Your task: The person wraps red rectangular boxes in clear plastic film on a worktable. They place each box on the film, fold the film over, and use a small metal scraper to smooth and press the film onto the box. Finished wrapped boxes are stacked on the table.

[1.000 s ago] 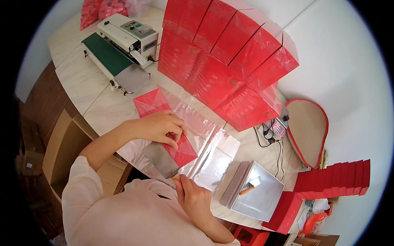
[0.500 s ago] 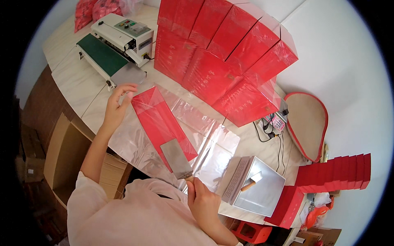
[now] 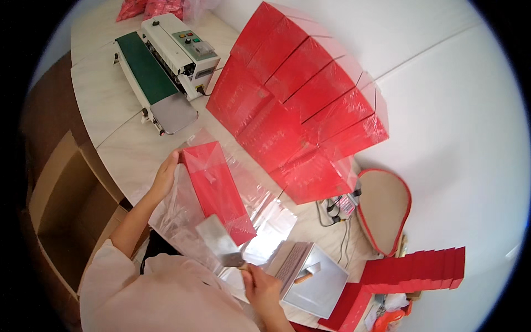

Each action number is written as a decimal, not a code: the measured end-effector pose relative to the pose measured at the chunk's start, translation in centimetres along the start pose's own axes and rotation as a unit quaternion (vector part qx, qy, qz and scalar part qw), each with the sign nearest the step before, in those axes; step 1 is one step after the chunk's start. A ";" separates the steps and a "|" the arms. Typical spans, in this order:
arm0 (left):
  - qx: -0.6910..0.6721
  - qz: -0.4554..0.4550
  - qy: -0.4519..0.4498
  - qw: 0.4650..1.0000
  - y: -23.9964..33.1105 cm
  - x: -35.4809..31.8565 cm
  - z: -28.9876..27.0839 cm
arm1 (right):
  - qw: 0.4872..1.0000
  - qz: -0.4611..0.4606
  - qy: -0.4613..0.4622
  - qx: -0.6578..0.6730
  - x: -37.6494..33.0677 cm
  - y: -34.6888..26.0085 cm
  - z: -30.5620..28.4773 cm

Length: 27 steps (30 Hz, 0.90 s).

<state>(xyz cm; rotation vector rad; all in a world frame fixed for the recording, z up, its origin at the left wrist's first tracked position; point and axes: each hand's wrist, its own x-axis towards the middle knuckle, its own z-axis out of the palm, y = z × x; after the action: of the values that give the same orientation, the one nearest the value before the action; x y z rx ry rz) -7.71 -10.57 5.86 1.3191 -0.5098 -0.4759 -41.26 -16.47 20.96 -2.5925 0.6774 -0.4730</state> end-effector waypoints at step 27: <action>0.034 0.025 0.031 0.999 1.2 -2.0 0.5 | 0.932 -0.151 -0.013 -0.331 19.1 -5.6 8.5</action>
<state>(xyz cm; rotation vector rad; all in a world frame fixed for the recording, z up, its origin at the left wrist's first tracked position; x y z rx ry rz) -9.60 -9.53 7.01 1.3790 -0.5086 -0.3781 -19.86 -19.45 20.46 -3.3638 0.4816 -0.3362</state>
